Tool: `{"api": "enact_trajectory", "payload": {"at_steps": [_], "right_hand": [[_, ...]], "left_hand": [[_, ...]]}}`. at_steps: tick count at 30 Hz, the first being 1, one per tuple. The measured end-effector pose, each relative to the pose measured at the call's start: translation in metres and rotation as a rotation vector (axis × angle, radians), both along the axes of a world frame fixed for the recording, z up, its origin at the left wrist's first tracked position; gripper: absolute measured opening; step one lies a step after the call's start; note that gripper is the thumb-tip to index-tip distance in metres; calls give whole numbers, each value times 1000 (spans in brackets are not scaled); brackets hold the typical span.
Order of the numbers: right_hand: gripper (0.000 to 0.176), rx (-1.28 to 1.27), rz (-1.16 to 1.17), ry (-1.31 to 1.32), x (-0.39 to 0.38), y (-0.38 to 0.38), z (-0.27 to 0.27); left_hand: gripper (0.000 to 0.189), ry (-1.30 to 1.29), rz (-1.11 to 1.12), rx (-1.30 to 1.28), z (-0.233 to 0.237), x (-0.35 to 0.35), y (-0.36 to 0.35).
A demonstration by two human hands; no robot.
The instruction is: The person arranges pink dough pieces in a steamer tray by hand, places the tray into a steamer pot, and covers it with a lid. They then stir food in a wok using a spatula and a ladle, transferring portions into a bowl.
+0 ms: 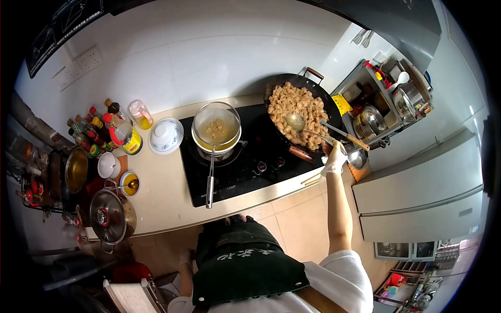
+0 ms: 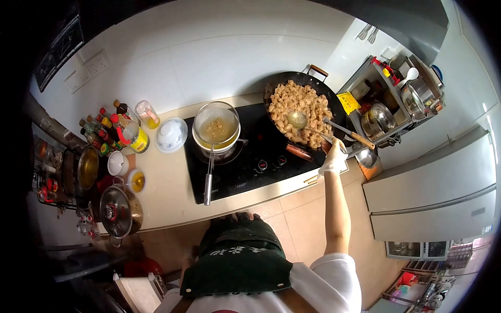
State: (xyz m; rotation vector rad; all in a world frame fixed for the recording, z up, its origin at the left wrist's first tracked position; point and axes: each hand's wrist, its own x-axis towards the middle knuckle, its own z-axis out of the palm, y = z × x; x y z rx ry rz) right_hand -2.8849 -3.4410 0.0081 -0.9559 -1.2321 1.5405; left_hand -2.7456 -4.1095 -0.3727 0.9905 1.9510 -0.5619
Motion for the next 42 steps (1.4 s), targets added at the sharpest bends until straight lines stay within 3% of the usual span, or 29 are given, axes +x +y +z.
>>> {"api": "enact_trajectory", "payload": {"at_steps": [4,10,15,20,25,27,31,38,42], "right_hand": [[18,-7,58,40,7,3,-11],[20,20,46,31,15,-4,-3],[20,23,43,30,20,-21,14],[19,28,41,21,28,-31,26],[19,18,41,33,32,-35,34],[19,25,41,39,34,-32,34],[19,49,92,68,33,-38,49],[16,90,161,32,16,-59,73],[15,77,214,51,-1,-81,87]], "left_hand": [[32,-66,317,99,-7,-2,-9],[35,-386,1204,659,3,-1,-27],[32,-461,1380,761,-7,7,-37],[31,-524,1936,638,-8,4,-25],[42,-614,2199,647,-2,3,-17],[30,-438,2035,643,-11,6,-19],[27,-310,1714,494,-9,4,-16],[24,-75,649,98,17,6,2],[23,-17,321,-16,38,18,9]]}}
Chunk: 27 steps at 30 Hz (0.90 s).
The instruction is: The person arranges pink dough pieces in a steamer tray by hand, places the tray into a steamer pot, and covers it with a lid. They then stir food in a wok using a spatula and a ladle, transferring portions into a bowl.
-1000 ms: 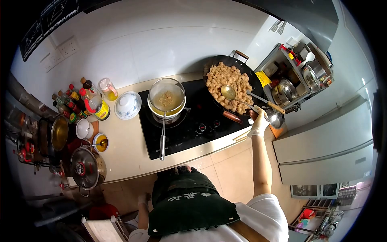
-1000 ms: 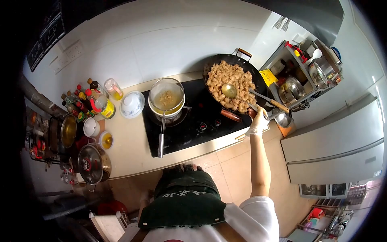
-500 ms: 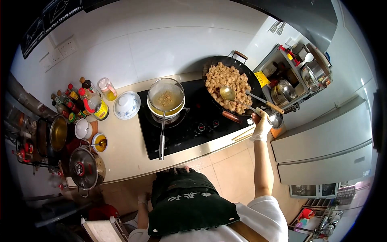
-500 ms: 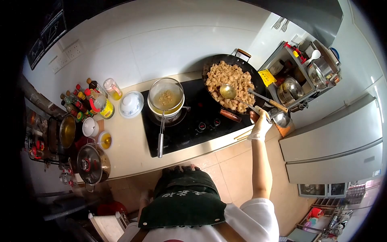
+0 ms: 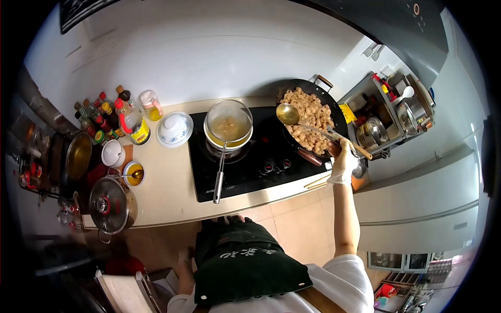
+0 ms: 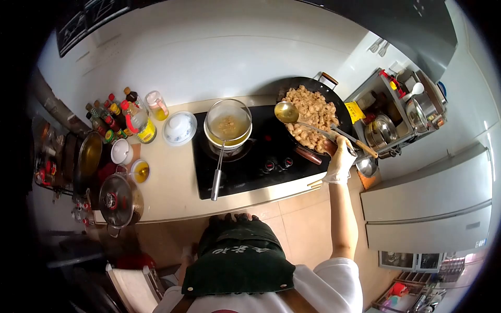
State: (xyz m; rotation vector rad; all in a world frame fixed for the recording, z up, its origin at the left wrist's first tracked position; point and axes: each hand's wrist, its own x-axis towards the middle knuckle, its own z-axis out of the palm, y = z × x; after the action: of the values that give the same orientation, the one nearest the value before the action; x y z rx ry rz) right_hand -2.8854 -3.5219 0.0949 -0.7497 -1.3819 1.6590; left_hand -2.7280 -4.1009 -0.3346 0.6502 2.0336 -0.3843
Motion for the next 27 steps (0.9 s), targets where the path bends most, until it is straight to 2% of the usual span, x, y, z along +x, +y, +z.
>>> {"api": "enact_trajectory", "payload": {"at_steps": [5,8,11,16,20,21,22,23,25,27], "right_hand": [[14,-16,142,20,-24,-33,3],[14,-61,198,48,-41,-49,-15],[17,-129,282,32,-55,-77,-29],[21,-30,409,-47,-67,-108,-50],[15,185,426,-30,-65,-122,-54],[13,238,421,-21,-62,-125,-56],[10,400,472,-88,-54,-131,-43],[10,444,577,-59,-49,-128,-52],[17,1167,646,24,-46,-120,-49],[37,1673,651,-14,-39,-117,-58]], "left_hand": [[22,34,-68,-22,21,13,0],[15,66,-40,-23,-47,33,-12],[13,-54,177,-58,-14,25,-4],[12,-13,-351,-152,18,32,-9],[19,109,-592,-233,95,21,6],[21,71,-671,-237,77,23,2],[22,42,-735,-238,53,27,-4],[24,22,-786,-241,30,32,-8],[28,28,-889,-229,3,38,-15],[33,35,-1145,-339,33,25,-6]]}}
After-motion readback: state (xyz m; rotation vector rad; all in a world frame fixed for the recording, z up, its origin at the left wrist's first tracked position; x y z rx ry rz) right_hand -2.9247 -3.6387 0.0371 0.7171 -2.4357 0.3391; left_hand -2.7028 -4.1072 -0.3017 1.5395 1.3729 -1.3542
